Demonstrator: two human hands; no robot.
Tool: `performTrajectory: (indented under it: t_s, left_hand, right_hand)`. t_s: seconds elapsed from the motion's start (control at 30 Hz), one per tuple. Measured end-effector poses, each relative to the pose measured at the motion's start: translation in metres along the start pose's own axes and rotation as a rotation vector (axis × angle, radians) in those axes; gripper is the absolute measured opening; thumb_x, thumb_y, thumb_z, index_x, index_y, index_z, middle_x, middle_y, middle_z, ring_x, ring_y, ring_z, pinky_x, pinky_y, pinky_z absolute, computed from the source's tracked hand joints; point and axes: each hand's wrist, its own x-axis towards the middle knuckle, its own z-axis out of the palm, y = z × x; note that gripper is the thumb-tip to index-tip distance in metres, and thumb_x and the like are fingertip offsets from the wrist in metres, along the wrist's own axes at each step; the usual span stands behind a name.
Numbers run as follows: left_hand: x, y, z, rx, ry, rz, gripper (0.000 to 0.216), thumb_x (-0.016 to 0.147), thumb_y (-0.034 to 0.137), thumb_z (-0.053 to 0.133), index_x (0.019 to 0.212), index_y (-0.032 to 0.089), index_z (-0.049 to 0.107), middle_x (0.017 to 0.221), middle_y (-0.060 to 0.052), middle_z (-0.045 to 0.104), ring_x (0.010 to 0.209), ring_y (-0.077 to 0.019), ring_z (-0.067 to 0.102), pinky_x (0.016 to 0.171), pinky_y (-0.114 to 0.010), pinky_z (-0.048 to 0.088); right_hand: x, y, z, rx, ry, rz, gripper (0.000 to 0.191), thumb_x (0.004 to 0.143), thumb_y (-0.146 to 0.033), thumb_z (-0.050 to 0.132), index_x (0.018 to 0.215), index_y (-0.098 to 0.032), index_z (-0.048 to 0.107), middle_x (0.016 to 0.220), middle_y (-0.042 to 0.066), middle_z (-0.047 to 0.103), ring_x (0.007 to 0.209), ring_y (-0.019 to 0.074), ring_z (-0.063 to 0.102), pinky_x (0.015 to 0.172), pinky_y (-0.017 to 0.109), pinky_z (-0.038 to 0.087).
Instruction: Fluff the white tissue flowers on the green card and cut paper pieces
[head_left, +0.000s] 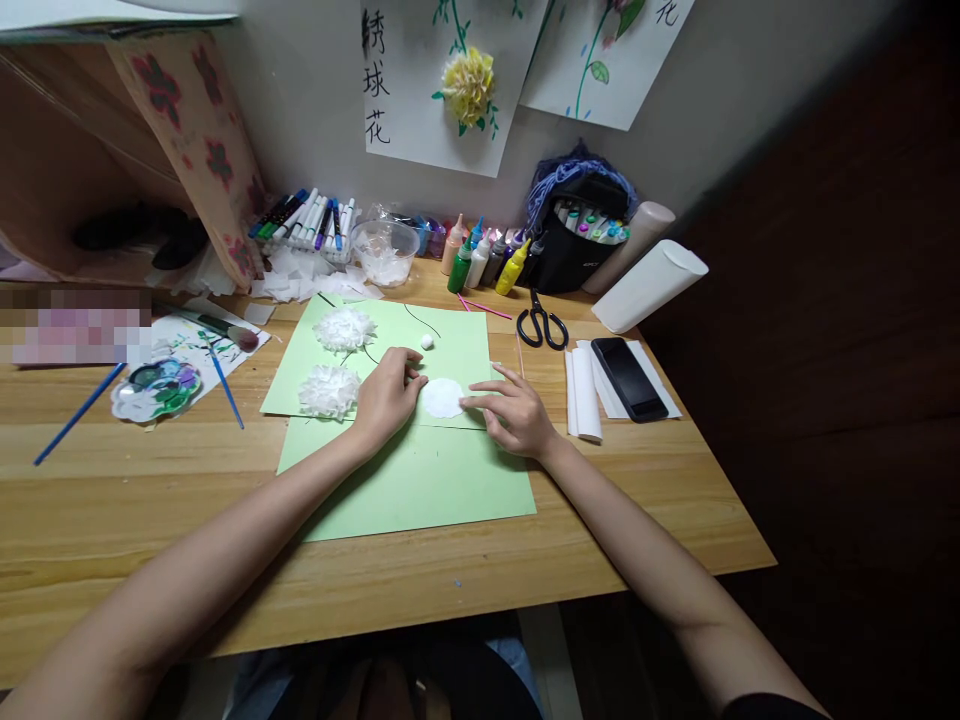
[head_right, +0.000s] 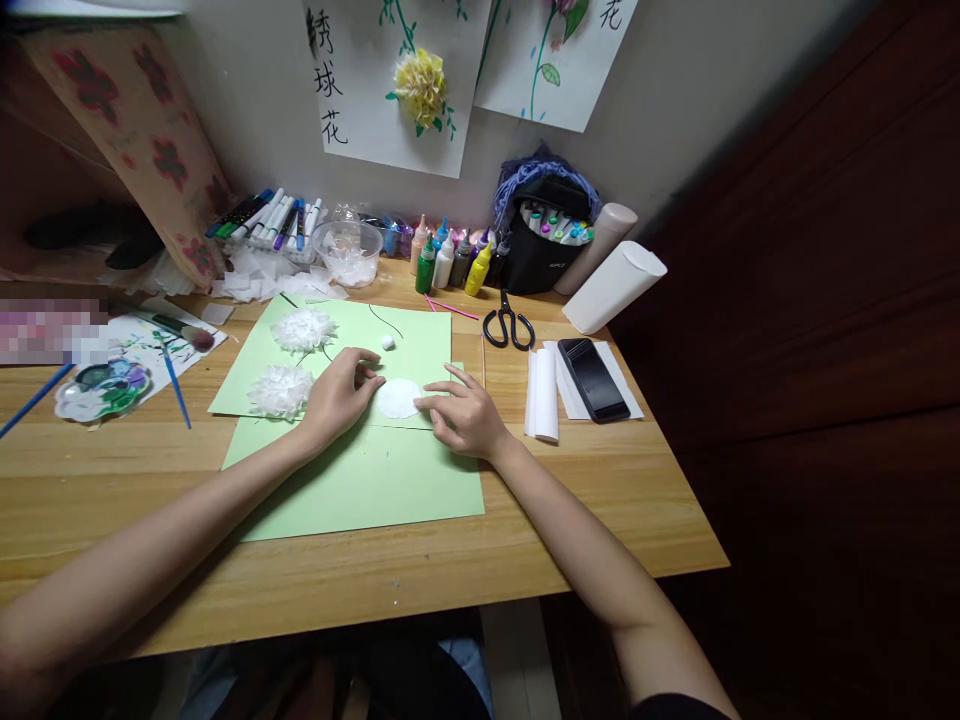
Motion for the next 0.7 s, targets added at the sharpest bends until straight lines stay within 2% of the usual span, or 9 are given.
performTrajectory:
  t_s: [0.07, 0.2, 0.33, 0.47, 0.57, 0.63, 0.7]
  left_hand:
    - [-0.0003, -0.0002, -0.0002, -0.001, -0.002, 0.000, 0.020, 0.083, 0.019, 0.054, 0.102, 0.023, 0.051, 0.097, -0.001, 0.062, 0.084, -0.0155, 0.062, 0.066, -0.028, 0.044]
    - [-0.0004, -0.0007, -0.0001, 0.003, 0.000, -0.001, 0.020, 0.082, 0.019, 0.054, 0.102, 0.023, 0.051, 0.096, -0.001, 0.062, 0.085, -0.0158, 0.062, 0.067, -0.028, 0.044]
    - [-0.0001, -0.0007, 0.0003, 0.005, 0.000, 0.007, 0.020, 0.083, 0.019, 0.053, 0.102, 0.023, 0.051, 0.097, -0.001, 0.062, 0.085, -0.0157, 0.062, 0.068, -0.028, 0.044]
    - [-0.0007, 0.0000, 0.0005, 0.031, -0.001, -0.001, 0.021, 0.084, 0.027, 0.055, 0.104, 0.023, 0.050, 0.099, -0.002, 0.062, 0.086, -0.0166, 0.062, 0.067, -0.029, 0.044]
    - [-0.0016, 0.0014, 0.0009, 0.059, -0.012, -0.008, 0.033, 0.079, 0.035, 0.062, 0.107, 0.023, 0.050, 0.103, -0.003, 0.062, 0.089, -0.0183, 0.061, 0.066, -0.029, 0.044]
    - [-0.0020, 0.0028, 0.0016, 0.072, -0.013, -0.015, 0.037, 0.077, 0.034, 0.066, 0.108, 0.023, 0.049, 0.104, -0.003, 0.062, 0.090, -0.0186, 0.061, 0.066, -0.029, 0.044]
    - [-0.0020, 0.0044, 0.0025, 0.077, -0.006, -0.025, 0.037, 0.077, 0.032, 0.066, 0.108, 0.023, 0.049, 0.105, -0.003, 0.062, 0.089, -0.0183, 0.061, 0.066, -0.029, 0.043]
  right_hand:
    - [0.0007, 0.0001, -0.0004, -0.008, -0.024, 0.013, 0.028, 0.081, -0.012, 0.044, 0.097, -0.021, 0.066, 0.088, 0.002, 0.073, 0.094, 0.0199, 0.067, 0.110, 0.053, 0.034]
    - [0.0016, 0.0011, -0.0012, -0.016, -0.066, 0.006, 0.025, 0.081, -0.012, 0.045, 0.087, -0.022, 0.067, 0.077, -0.001, 0.073, 0.089, 0.0202, 0.069, 0.110, 0.055, 0.032]
    - [0.0006, 0.0024, -0.0011, -0.039, -0.050, 0.019, 0.028, 0.082, -0.013, 0.044, 0.096, -0.022, 0.067, 0.087, 0.001, 0.073, 0.096, 0.0205, 0.067, 0.110, 0.054, 0.032]
    - [-0.0007, 0.0034, 0.0009, -0.020, -0.055, 0.057, 0.026, 0.084, -0.013, 0.044, 0.095, -0.021, 0.066, 0.084, 0.001, 0.073, 0.088, 0.0181, 0.068, 0.110, 0.051, 0.034]
    - [0.0001, 0.0025, 0.0030, -0.008, -0.097, 0.132, 0.030, 0.087, -0.016, 0.043, 0.112, -0.021, 0.059, 0.101, 0.004, 0.071, 0.101, 0.0195, 0.063, 0.109, 0.050, 0.035]
    - [0.0015, 0.0014, 0.0051, -0.011, -0.176, 0.198, 0.037, 0.089, -0.021, 0.044, 0.125, -0.020, 0.050, 0.116, 0.007, 0.065, 0.114, 0.0216, 0.056, 0.109, 0.052, 0.034]
    - [0.0026, 0.0006, 0.0075, -0.023, -0.229, 0.245, 0.037, 0.091, -0.024, 0.043, 0.128, -0.020, 0.046, 0.120, 0.009, 0.062, 0.118, 0.0225, 0.053, 0.110, 0.054, 0.031]
